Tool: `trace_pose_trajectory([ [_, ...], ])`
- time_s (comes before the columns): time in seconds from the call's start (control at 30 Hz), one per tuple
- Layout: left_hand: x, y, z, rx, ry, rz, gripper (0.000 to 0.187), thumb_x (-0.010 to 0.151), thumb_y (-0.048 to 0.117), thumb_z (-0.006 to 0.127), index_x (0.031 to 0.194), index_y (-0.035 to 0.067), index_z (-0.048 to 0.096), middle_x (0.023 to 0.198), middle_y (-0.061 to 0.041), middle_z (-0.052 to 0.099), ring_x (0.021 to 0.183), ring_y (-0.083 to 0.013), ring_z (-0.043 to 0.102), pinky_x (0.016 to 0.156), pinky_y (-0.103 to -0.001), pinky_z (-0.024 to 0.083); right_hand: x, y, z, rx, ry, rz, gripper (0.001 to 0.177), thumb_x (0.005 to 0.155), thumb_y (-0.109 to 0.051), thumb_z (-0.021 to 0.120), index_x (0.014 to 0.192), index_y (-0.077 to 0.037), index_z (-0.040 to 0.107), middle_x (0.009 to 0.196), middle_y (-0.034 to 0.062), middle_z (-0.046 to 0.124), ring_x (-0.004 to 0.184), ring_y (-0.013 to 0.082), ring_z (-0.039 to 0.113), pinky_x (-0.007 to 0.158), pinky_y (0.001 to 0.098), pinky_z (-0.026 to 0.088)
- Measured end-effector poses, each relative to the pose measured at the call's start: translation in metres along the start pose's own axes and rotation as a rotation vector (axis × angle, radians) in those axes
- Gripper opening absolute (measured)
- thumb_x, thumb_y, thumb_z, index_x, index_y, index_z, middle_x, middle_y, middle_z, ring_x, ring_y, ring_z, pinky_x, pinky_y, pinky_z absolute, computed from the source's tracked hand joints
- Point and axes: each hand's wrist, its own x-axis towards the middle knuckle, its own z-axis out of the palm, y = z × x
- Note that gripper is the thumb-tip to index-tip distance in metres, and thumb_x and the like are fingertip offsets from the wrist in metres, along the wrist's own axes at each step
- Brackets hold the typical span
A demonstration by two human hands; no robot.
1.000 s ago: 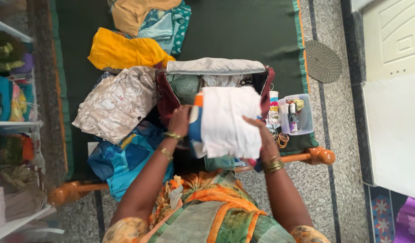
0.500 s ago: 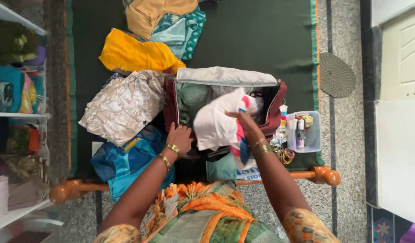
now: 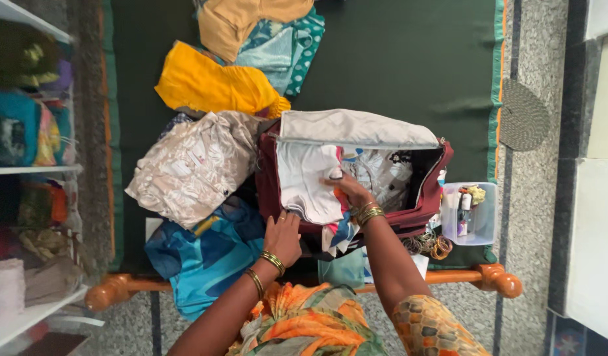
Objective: The person folds and places multiple pieces of clothing into a maroon duffel bag. They handle shirts, pants, and other garments one at a time, arranging them inside the bag on a green surface.
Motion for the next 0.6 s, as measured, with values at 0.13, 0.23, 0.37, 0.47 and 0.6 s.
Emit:
trace_pose_trajectory([
  [0.13,-0.006,0.006,-0.018,-0.089,0.069,0.032,0.048,0.082,0.029,0.072,0.123,0.005,0.06,0.128,-0.013,0.059,0.131,-0.0303,0.047,0.103,-0.054,0.037,0.019,-0.006,0.004,0.04,0.021,-0.029,0.045,0.09,-0.026,0.083,0.12,0.006,0.072,0.107,0.007,0.071,0.092,0.0162,0.061,0.083,0.0328,0.048],
  [0.23,-0.008,0.011,-0.036,-0.135,-0.122,0.078,0.043,0.086,0.033,0.07,0.12,0.007,0.062,0.128,-0.011,0.058,0.129,-0.028,0.05,0.102,-0.049,0.04,0.03,-0.024,0.03,-0.002,-0.003,-0.17,0.039,0.084,-0.016,0.084,0.115,0.005,0.072,0.107,0.0071,0.075,0.091,0.0128,0.067,0.084,0.0298,0.053],
  [0.37,-0.014,0.024,-0.032,-0.162,-0.073,0.204,0.05,0.078,0.032,0.075,0.12,0.007,0.062,0.126,-0.015,0.056,0.126,-0.0334,0.048,0.096,-0.05,0.039,0.043,-0.02,0.057,0.433,0.051,-0.307,0.047,0.082,-0.005,0.082,0.123,0.006,0.061,0.107,0.0087,0.073,0.091,0.0163,0.072,0.085,0.0337,0.058],
  [0.47,-0.008,0.024,-0.021,-0.184,0.031,0.234,0.054,0.075,0.032,0.076,0.12,0.006,0.063,0.126,-0.017,0.056,0.124,-0.0343,0.048,0.095,-0.05,0.038,0.05,-0.017,0.068,0.352,0.376,-0.274,0.062,0.076,-0.01,0.081,0.129,0.004,0.053,0.101,0.0135,0.071,0.088,0.0238,0.071,0.08,0.0379,0.058],
  [0.6,-0.007,0.025,-0.011,-0.153,0.024,0.206,0.059,0.074,0.031,0.078,0.125,0.004,0.064,0.124,-0.018,0.056,0.124,-0.0338,0.049,0.096,-0.051,0.037,0.001,-0.04,0.054,-0.721,0.628,-0.18,0.08,0.069,-0.02,0.085,0.133,0.005,0.045,0.095,0.0223,0.069,0.084,0.0364,0.069,0.073,0.0433,0.055],
])
